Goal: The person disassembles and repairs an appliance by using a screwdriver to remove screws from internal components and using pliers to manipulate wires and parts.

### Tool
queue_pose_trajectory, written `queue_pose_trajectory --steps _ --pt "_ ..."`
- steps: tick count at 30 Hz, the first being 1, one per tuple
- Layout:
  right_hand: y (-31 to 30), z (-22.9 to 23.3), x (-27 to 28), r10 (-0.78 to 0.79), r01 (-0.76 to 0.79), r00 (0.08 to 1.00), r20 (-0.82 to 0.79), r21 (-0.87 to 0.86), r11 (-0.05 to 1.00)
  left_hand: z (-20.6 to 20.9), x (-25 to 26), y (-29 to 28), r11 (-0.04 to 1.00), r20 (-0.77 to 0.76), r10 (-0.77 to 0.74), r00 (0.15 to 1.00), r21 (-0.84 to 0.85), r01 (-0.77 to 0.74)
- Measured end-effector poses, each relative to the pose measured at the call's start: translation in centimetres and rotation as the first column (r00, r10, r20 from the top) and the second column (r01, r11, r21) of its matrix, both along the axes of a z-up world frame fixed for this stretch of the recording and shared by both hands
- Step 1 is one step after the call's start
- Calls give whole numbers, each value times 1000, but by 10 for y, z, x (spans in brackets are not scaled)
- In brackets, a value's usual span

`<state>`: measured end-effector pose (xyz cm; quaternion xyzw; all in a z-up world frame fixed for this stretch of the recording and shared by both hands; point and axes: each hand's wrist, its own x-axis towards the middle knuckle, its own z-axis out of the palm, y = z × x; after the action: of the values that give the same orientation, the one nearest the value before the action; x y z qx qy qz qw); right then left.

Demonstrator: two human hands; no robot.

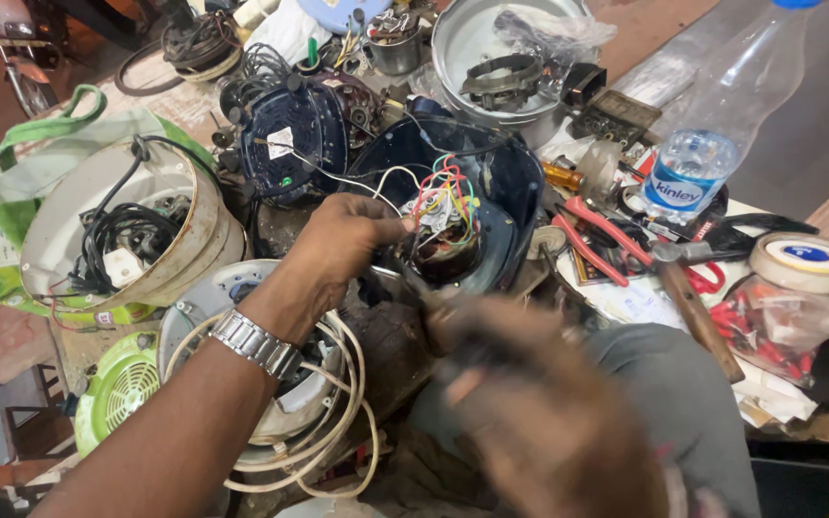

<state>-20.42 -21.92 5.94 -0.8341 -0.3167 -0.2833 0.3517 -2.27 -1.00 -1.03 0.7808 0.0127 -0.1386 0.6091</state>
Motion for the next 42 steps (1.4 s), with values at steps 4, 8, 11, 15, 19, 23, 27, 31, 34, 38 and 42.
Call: queue_pose_trajectory --steps 4,8,11,15,19,23,27,31,34,38,42 --pt "9 -4 -4 245 -255 966 86 144 956 0 2 2 1000 -39 0 999 -14 0" --pt "14 -3 -4 229 -247 957 179 84 965 0 5 4 1000 -20 0 1000 -10 0" --pt "14 -3 -3 236 -255 949 211 68 965 1 5 2 1000 -18 29 999 8 -29" --pt "22 -5 -2 171 -192 941 291 46 980 8 6 1 999 -54 45 998 -13 -46" --pt "22 -7 -4 199 -218 945 261 44 975 4 6 2 998 -41 39 998 -50 -41" --pt "29 -6 -5 158 -175 947 279 37 984 6 10 3 998 -39 31 999 -58 -34" --pt "32 -7 -5 123 -134 946 299 17 991 6 10 2 999 -16 36 999 -37 -36" --pt "31 -6 -6 172 -177 941 293 -8 984 7 11 3 999 -20 52 998 -2 -52" --pt "31 -11 -8 180 -188 943 280 1 982 5 11 3 998 -26 60 998 8 -59" --pt "30 -44 -5 133 -116 972 191 -97 988 2 7 1 991 -22 82 996 104 -80" --pt "-4 -79 8 180 -174 974 134 -57 983 4 9 -5 991 101 49 994 116 -61"
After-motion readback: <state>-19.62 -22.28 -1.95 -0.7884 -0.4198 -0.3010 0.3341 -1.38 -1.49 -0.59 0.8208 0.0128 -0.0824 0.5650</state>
